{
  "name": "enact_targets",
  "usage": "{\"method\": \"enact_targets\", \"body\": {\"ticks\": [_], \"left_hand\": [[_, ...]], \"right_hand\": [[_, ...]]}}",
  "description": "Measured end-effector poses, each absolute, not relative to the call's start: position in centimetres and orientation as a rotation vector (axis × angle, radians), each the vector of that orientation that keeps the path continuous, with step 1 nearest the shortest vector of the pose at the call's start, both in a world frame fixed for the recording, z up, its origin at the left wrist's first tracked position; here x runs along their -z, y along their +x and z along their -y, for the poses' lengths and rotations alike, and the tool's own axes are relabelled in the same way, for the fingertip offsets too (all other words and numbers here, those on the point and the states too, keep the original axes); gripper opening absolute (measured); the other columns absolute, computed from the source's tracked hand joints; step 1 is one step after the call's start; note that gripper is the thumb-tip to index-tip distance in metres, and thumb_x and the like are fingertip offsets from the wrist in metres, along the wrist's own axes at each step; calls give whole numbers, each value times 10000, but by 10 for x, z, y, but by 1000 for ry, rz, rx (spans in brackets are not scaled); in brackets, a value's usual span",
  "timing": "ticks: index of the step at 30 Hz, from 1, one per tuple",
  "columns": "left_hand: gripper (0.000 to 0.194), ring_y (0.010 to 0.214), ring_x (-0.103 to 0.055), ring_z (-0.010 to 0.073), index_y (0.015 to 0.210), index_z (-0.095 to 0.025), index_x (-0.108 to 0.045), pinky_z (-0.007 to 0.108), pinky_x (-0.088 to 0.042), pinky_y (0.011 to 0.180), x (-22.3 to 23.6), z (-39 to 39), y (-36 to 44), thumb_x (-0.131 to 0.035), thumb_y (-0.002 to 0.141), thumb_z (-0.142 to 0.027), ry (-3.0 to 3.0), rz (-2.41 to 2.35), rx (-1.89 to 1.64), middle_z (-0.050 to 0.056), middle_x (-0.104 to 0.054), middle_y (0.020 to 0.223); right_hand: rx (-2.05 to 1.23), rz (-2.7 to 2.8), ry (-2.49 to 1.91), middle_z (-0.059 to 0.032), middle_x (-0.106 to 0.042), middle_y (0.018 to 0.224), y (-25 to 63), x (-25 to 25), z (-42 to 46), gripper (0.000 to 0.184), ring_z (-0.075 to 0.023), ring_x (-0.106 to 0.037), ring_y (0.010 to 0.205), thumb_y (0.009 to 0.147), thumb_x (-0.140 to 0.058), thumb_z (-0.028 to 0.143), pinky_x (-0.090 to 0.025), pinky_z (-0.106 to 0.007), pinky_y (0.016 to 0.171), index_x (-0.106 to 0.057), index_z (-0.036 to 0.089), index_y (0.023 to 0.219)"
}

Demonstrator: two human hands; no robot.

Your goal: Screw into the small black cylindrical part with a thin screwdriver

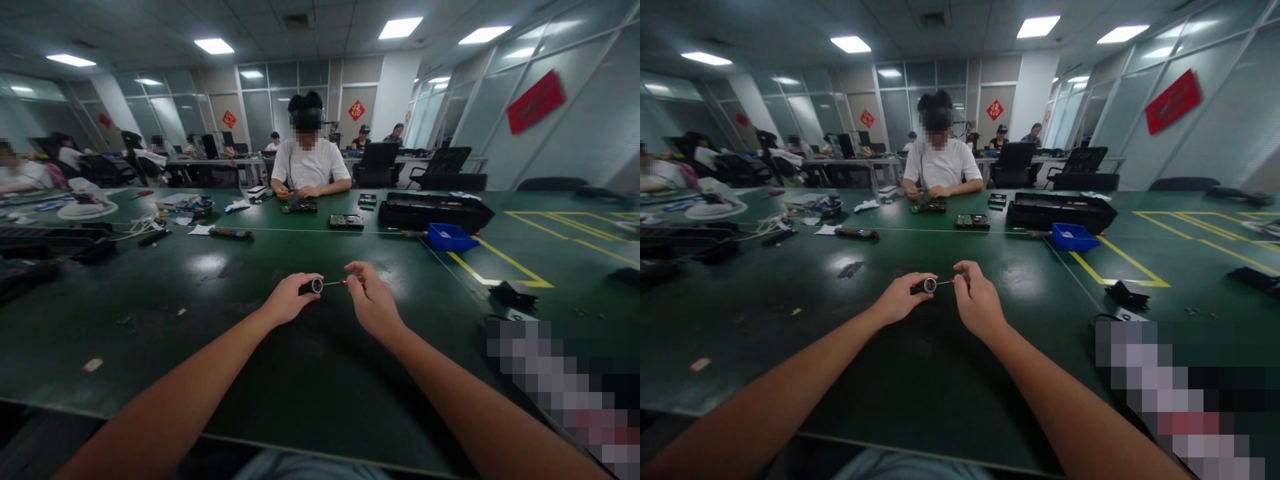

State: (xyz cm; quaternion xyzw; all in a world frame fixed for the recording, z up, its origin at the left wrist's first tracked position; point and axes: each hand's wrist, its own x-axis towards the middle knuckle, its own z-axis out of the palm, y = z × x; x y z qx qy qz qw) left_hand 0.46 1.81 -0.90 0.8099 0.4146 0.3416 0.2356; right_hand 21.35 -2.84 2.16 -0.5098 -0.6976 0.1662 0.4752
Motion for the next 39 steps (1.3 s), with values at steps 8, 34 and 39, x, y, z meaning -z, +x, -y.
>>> {"method": "enact_targets", "body": {"ticks": [8,34,39], "left_hand": [[406,1118,-582,219,1230,-262,-632,361,-405,1004,7,-17,4,-684,827,-255,2219,-1073,-971,34,-655,1194],[414,1043,-591,214,1247,-271,-625,343,-413,926,7,-22,1,-685,837,-288,2329,-1139,-903,24,-669,1131],[405,1021,-597,214,1242,-268,-628,346,-423,911,7,-22,1,-678,841,-292,2329,-1113,-890,29,-674,1108]], "right_hand": [[-904,1213,-970,-44,-644,826,211,-9,12,235,-179,-628,743,871,-566,414,-531,-368,758,-607,190,929],[-721,1399,-1132,-54,-667,831,214,-13,14,238,-187,-652,746,914,-502,414,-515,-360,739,-571,189,948],[-744,1372,-1127,-59,-656,853,214,-9,12,248,-188,-646,759,918,-492,421,-519,-363,740,-563,188,965]]}}
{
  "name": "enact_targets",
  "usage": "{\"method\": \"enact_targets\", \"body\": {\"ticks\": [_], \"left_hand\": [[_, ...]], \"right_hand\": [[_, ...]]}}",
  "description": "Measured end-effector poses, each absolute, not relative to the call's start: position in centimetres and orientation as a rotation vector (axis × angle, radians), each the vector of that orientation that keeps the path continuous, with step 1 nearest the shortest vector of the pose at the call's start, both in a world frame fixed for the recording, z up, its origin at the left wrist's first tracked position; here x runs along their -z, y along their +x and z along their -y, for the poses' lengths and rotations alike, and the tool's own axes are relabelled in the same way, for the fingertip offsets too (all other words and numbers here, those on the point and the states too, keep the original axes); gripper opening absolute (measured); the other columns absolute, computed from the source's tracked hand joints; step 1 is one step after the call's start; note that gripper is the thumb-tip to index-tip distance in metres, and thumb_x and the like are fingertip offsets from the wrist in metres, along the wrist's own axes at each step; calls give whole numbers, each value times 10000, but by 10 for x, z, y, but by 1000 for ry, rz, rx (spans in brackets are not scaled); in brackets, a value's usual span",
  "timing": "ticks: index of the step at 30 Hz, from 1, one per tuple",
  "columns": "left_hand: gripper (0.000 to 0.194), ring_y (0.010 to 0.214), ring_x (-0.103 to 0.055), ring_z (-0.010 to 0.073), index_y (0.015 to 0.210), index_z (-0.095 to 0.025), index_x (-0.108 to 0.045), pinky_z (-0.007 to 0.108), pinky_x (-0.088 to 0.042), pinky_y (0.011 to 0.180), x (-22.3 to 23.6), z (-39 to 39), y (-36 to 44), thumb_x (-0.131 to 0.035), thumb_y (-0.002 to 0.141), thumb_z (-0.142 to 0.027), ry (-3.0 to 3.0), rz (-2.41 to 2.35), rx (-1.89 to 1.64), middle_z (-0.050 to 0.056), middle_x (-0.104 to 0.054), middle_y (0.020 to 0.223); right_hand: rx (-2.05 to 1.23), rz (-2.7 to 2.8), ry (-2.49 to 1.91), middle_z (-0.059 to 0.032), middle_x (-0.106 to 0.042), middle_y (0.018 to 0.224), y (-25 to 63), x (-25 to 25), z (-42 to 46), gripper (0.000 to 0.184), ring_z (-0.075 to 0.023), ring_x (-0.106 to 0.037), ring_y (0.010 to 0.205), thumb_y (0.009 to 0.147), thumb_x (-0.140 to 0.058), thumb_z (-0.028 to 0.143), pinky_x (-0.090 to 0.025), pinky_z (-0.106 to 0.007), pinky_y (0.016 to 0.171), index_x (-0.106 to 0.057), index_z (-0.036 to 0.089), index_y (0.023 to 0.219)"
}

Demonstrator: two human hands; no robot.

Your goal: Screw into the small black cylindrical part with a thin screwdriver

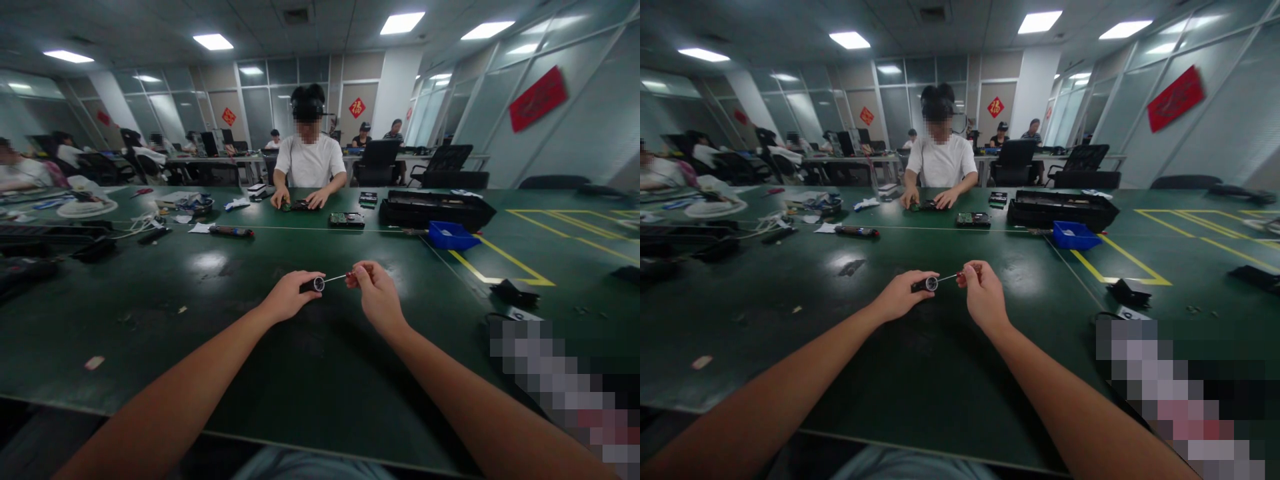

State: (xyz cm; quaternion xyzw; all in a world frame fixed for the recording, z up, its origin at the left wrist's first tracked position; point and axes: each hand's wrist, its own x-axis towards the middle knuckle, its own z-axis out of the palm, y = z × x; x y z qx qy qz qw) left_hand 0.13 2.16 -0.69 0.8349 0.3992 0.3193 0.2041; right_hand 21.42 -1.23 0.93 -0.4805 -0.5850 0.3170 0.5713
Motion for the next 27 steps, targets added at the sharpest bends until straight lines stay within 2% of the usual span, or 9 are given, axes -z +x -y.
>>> {"method": "enact_targets", "body": {"ticks": [6,12,15,19,21,25,27], "left_hand": [[408,1047,-596,211,1240,-265,-632,356,-414,956,9,-22,1,-680,835,-265,2338,-1085,-894,32,-673,1127],[402,1055,-601,217,1228,-262,-639,362,-419,963,10,-23,0,-687,829,-265,2340,-1087,-892,37,-675,1131],[402,1059,-603,217,1225,-261,-640,360,-422,967,9,-23,0,-690,825,-258,2343,-1092,-887,39,-673,1137],[400,1059,-602,216,1222,-258,-642,362,-422,975,9,-23,0,-688,825,-253,2351,-1094,-876,40,-672,1138],[400,1074,-595,219,1220,-256,-643,371,-415,991,9,-22,1,-689,822,-247,2359,-1095,-864,43,-670,1144],[394,1071,-597,223,1223,-254,-641,380,-419,991,6,-21,1,-677,831,-252,2350,-1104,-859,45,-668,1146],[392,1053,-604,225,1222,-251,-642,378,-429,976,5,-20,1,-676,831,-255,2343,-1114,-862,48,-669,1129]], "right_hand": [[-699,1427,-1190,-59,-689,814,212,-18,18,269,-189,-658,729,898,-523,453,-505,-343,710,-586,193,920],[-439,1600,-1410,-10,-629,573,214,-29,28,391,-159,-568,527,848,-580,567,-402,-288,548,-549,217,676],[-365,1670,-1361,-15,-649,642,214,-25,27,320,-166,-584,577,881,-557,511,-402,-288,560,-576,216,759],[-407,1734,-1223,-33,-685,823,214,-20,25,164,-183,-633,729,901,-522,358,-451,-301,659,-593,216,941],[-444,1755,-1211,-21,-675,796,214,-21,26,167,-182,-627,709,912,-487,342,-449,-303,655,-602,225,949],[-432,1796,-1281,-15,-635,684,215,-22,27,303,-191,-613,657,960,-400,418,-428,-317,627,-631,240,876],[-440,1730,-1272,-25,-655,742,214,-21,27,252,-203,-626,697,948,-432,415,-445,-333,659,-612,240,972]]}}
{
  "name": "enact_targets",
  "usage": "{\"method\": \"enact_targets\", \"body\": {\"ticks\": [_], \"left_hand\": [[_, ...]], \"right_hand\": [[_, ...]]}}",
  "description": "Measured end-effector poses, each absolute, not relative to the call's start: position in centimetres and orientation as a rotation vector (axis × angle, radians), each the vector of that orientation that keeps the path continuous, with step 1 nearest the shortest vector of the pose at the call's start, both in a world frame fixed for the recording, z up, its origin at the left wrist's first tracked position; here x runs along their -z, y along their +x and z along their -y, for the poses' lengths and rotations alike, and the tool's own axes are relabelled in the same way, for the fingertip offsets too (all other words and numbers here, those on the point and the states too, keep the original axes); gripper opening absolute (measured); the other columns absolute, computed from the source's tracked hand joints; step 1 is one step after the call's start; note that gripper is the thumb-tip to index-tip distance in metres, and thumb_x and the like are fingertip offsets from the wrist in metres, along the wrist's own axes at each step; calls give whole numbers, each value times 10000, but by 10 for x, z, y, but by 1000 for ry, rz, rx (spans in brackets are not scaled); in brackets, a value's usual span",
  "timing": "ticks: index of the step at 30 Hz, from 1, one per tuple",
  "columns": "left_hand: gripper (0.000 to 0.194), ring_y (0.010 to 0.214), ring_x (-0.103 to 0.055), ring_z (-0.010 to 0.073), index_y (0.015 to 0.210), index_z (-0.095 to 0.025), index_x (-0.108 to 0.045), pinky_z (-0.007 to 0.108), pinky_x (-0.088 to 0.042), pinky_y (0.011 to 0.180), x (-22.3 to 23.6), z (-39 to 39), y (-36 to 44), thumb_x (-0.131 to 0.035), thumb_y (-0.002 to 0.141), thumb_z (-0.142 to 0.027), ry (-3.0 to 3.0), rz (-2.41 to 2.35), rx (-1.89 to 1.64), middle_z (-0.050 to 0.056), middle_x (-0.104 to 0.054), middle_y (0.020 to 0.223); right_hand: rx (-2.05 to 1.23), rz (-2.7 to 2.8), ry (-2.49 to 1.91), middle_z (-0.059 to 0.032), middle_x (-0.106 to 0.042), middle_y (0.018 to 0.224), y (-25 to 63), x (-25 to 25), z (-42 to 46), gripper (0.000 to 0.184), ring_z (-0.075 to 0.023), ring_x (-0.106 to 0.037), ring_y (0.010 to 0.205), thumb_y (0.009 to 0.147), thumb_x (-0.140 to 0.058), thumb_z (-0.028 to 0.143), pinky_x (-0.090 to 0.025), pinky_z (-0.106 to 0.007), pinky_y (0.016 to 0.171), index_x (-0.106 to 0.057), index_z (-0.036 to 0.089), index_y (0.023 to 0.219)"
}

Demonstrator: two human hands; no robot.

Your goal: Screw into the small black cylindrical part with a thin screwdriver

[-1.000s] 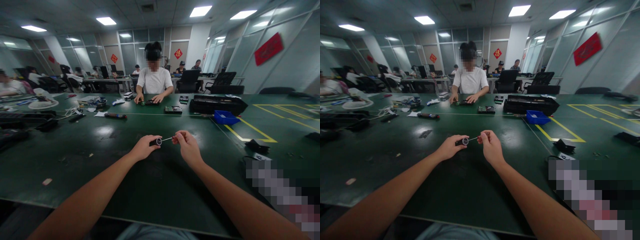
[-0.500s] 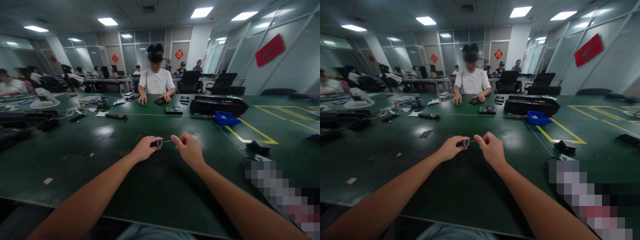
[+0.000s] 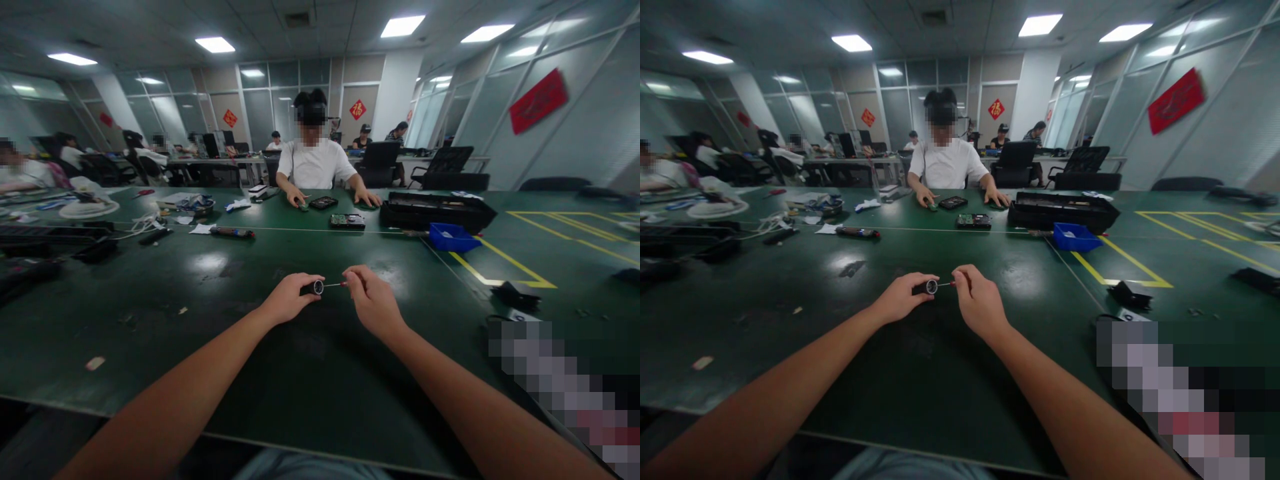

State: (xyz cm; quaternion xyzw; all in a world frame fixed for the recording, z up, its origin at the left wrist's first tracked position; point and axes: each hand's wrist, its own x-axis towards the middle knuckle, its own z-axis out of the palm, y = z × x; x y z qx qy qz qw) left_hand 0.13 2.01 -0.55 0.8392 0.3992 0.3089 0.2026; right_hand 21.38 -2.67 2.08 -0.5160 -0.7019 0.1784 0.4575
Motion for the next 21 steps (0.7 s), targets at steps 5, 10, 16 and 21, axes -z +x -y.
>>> {"method": "enact_targets", "body": {"ticks": [5,10,16,21], "left_hand": [[405,1055,-602,226,1232,-245,-634,363,-430,966,7,-20,2,-676,829,-242,2323,-1148,-858,50,-668,1120],[419,1085,-585,217,1266,-247,-599,359,-419,976,5,-20,3,-655,851,-243,2330,-1104,-918,53,-647,1170],[408,1061,-573,230,1256,-268,-604,413,-392,980,5,-27,4,-661,852,-255,2515,-1112,-808,47,-663,1121],[399,1021,-584,227,1260,-270,-606,391,-410,949,10,-28,3,-648,863,-286,2484,-1128,-780,44,-665,1085]], "right_hand": [[-727,1456,-1104,-58,-670,854,210,-11,18,244,-202,-638,777,887,-541,424,-504,-364,756,-588,203,978],[-1005,1102,-953,-41,-645,814,213,-1,2,259,-185,-630,724,841,-595,458,-539,-387,759,-615,205,891],[-981,1067,-1104,-44,-619,732,225,6,-10,262,-199,-609,643,879,-501,478,-570,-407,693,-564,235,804],[-821,1153,-1187,-46,-632,804,224,2,-4,259,-193,-609,707,891,-503,471,-540,-356,672,-581,225,873]]}}
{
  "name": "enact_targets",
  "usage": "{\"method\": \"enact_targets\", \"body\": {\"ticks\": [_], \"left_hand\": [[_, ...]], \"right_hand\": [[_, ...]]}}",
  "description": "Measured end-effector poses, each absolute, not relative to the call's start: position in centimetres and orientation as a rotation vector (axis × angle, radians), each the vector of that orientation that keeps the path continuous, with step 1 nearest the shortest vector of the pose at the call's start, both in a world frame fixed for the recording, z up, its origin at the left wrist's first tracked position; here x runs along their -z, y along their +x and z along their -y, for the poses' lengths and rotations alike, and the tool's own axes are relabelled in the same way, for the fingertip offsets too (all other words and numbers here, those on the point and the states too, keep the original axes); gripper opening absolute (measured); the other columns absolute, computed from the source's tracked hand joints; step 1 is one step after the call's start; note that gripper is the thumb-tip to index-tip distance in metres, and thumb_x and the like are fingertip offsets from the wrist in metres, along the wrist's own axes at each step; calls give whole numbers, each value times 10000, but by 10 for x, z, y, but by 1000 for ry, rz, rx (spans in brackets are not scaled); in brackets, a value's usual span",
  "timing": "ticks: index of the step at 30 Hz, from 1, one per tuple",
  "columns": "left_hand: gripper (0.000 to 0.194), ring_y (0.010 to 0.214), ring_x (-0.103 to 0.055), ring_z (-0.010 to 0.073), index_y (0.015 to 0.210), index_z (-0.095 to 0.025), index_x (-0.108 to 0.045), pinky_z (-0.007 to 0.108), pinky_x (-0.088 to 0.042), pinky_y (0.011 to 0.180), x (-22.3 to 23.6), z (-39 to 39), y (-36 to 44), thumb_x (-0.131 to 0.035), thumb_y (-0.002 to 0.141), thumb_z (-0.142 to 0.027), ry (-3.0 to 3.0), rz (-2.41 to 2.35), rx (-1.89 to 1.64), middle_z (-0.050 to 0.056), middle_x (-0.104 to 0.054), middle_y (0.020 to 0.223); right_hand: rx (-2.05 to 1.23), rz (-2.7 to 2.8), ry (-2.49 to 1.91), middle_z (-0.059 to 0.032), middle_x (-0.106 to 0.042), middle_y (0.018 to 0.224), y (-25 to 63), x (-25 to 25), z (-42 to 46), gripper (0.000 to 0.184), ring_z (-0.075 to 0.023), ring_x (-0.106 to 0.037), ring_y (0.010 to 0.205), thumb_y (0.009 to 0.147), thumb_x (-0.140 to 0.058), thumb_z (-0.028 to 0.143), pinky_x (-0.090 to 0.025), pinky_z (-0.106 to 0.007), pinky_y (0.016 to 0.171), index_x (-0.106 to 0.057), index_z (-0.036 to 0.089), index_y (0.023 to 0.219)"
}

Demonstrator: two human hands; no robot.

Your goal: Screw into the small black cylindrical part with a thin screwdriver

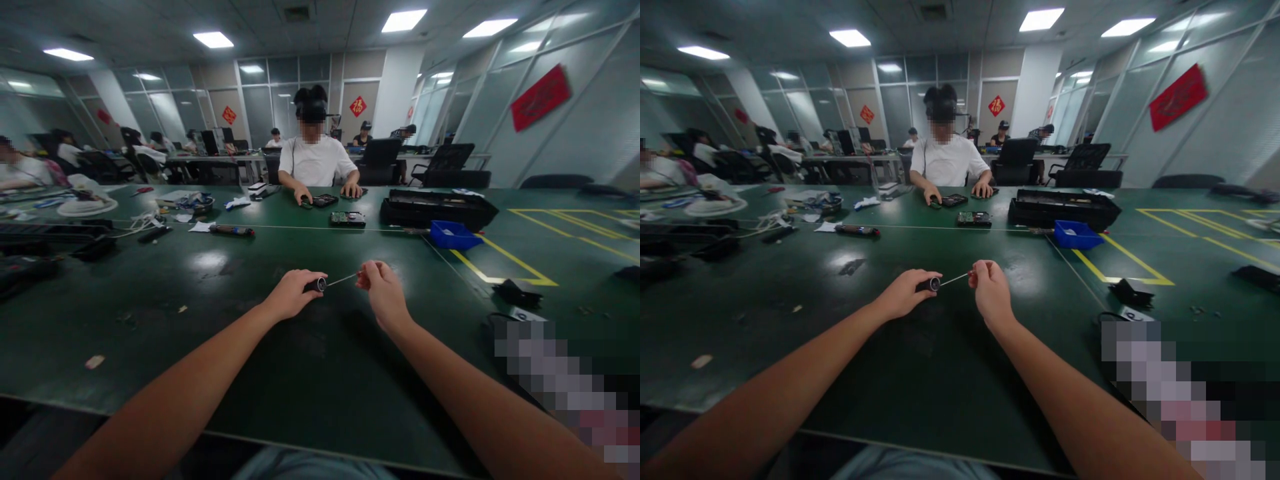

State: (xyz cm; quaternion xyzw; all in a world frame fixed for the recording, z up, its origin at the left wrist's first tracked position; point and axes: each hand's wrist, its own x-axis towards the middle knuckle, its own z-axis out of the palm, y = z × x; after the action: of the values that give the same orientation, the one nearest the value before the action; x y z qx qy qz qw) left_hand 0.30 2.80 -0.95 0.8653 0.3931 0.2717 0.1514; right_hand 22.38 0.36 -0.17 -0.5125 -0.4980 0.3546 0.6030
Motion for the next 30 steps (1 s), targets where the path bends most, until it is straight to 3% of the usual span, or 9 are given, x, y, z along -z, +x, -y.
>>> {"method": "enact_targets", "body": {"ticks": [17,23,27,30], "left_hand": [[467,1088,-580,239,1283,-272,-594,420,-403,1007,16,-29,7,-687,825,-250,2505,-1084,-681,61,-660,1147],[397,1159,-563,235,1209,-238,-623,397,-408,1042,14,-29,7,-679,817,-215,2243,-1153,-881,62,-626,1236],[418,1038,-605,189,1282,-242,-527,363,-464,968,8,-30,7,-604,871,-258,1891,-1112,-1092,64,-623,1183],[379,852,-616,148,1275,-217,-463,304,-516,786,-1,-28,8,-512,920,-340,1599,-1030,-1178,80,-613,1087]], "right_hand": [[-292,1734,-1338,-47,-665,796,216,-19,18,204,-217,-628,732,962,-401,372,-426,-345,675,-546,233,929],[-285,1710,-1368,-49,-666,788,222,-21,15,204,-227,-621,712,960,-402,384,-408,-346,640,-540,240,915],[-291,1695,-1362,-48,-666,788,223,-21,16,213,-229,-623,721,964,-400,390,-404,-346,639,-542,242,908],[-302,1686,-1371,-47,-661,793,223,-23,17,217,-224,-619,731,968,-398,384,-407,-348,649,-545,237,908]]}}
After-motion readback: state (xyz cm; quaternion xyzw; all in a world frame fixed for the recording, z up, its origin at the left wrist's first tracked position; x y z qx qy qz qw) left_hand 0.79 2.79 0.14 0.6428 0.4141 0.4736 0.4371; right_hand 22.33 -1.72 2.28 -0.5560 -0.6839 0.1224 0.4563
